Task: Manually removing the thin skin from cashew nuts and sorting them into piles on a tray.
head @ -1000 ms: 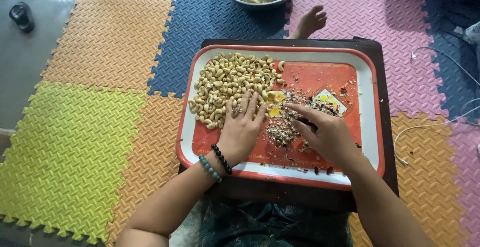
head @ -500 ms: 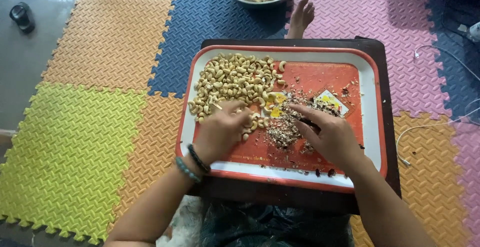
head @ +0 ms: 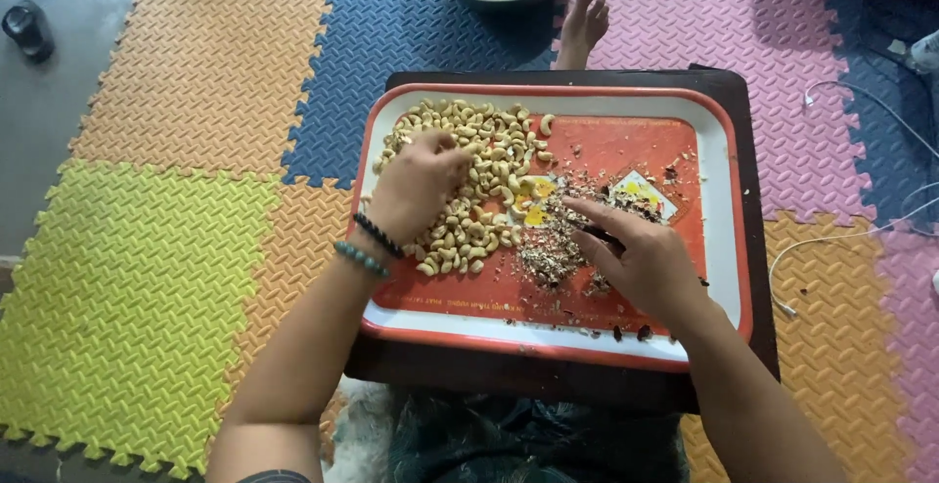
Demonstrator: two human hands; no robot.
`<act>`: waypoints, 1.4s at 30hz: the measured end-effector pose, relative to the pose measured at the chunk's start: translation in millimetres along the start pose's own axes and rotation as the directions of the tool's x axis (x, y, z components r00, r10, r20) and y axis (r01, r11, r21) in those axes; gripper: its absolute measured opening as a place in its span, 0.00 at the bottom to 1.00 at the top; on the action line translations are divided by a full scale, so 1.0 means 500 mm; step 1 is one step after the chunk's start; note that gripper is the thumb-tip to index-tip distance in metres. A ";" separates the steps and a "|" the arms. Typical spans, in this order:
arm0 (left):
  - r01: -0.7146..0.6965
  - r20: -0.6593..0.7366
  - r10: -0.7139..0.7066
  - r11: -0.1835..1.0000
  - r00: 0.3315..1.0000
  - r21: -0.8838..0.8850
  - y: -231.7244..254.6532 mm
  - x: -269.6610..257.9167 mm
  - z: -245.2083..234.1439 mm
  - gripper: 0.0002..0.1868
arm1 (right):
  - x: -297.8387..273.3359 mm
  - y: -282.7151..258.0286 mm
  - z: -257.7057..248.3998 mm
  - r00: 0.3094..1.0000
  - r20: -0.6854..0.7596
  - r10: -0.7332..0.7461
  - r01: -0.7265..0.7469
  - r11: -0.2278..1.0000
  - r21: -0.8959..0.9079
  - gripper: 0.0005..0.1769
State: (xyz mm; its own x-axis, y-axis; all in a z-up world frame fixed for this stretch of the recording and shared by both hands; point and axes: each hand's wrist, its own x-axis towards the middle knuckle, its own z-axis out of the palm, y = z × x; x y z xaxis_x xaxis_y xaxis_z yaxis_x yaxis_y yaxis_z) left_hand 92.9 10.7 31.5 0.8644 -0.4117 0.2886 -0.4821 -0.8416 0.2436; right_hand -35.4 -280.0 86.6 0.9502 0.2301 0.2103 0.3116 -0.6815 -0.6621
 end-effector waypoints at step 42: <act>0.313 0.210 -0.336 0.940 0.918 0.134 -0.038 -0.040 -0.108 0.07 | 0.017 -0.006 0.000 0.997 -0.061 -0.041 0.051 0.983 0.178 0.26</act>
State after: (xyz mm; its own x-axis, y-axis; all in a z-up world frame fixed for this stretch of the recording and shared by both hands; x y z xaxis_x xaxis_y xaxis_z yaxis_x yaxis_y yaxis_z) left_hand 77.0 53.8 70.9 0.9856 -0.1687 -0.0108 -0.1634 -0.9670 0.1953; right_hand -28.3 -275.9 90.3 0.9354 0.2150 0.2806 0.3532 -0.5342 -0.7680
